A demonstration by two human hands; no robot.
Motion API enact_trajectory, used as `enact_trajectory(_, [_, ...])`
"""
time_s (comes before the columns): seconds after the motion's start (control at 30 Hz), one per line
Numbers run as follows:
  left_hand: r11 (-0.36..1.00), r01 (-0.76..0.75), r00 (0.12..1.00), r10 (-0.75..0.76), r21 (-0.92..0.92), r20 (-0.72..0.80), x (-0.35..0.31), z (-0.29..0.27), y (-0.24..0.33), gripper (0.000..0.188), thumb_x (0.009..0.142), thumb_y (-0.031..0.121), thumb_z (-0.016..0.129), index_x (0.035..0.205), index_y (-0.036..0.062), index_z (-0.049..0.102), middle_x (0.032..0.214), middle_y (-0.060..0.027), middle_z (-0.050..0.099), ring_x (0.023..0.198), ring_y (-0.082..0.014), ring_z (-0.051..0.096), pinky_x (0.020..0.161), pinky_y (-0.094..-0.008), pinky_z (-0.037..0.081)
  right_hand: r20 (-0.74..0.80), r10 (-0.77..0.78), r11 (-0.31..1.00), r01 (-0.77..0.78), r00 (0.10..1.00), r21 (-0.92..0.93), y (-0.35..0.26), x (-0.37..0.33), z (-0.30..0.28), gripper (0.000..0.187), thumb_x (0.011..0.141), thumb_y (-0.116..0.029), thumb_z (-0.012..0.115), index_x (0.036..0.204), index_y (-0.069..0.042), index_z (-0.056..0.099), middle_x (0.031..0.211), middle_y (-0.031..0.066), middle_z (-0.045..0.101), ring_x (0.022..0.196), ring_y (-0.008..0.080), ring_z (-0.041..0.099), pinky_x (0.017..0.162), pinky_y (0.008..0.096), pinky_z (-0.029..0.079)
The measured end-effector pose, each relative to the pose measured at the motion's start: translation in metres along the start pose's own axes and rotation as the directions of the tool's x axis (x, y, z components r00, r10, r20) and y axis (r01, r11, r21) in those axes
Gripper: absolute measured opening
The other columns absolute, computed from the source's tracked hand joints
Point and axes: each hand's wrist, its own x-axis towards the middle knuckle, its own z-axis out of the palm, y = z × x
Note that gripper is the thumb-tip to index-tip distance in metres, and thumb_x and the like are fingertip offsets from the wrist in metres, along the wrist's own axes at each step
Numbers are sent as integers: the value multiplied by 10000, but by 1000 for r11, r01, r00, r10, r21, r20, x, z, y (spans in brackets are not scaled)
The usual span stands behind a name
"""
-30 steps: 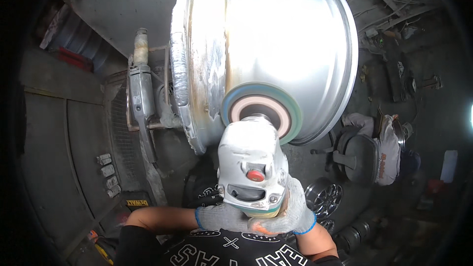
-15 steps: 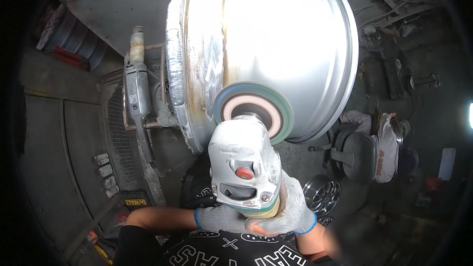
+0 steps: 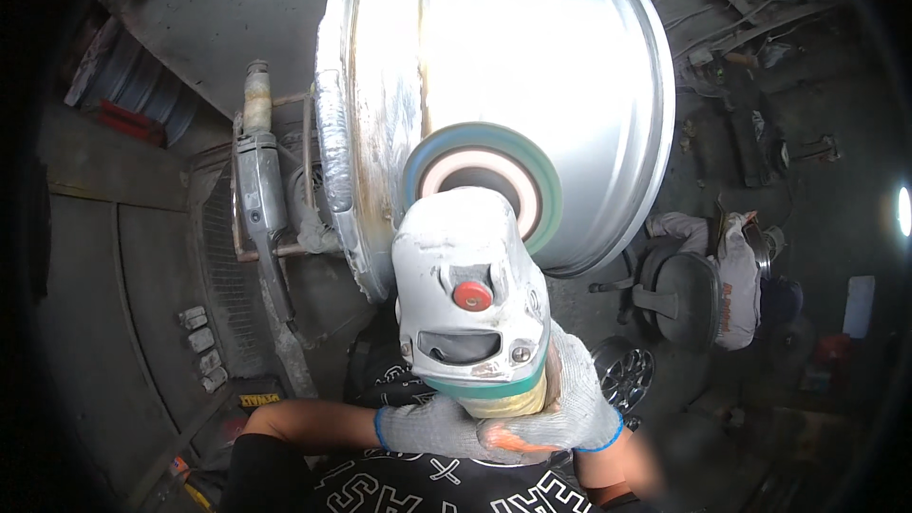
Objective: The person uses a power grinder to smooth the edges and surface of a metal car rim.
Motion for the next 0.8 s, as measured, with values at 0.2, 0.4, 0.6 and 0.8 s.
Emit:
enact_trajectory(0.2, [589,-106,969,242,801,-49,3,15,7,795,766,408,697,1331,-12,327,1325,-184,420,1249,-294,420,1074,-411,319,-69,103,971,-85,992,224,-16,0,7,967,523,-295,903,1283,63,424,1185,136,573,1056,180,558,936,314,423])
enact_trajectory(0.4, [754,-70,995,100,653,-9,8,18,13,698,916,466,460,1404,18,238,1429,-156,298,1340,-238,291,1126,-378,232,-128,146,921,-88,981,380,-14,-2,8,970,521,-192,900,1300,66,383,1213,146,550,1093,202,550,952,341,432])
enact_trajectory(0.6, [336,-89,963,269,938,-5,16,39,29,806,756,509,692,1342,81,341,1369,-128,389,1267,-276,388,1091,-377,293,-204,137,896,-33,969,443,-14,-1,10,956,514,-181,901,1285,68,394,1207,152,551,1090,216,556,950,353,439])
enact_trajectory(0.8, [341,-14,957,277,940,-87,17,37,32,846,714,468,751,1339,73,340,1354,-127,401,1250,-261,414,1073,-379,323,-264,122,893,11,957,451,-15,1,10,949,508,-187,903,1273,67,402,1200,155,553,1085,228,561,948,362,445])
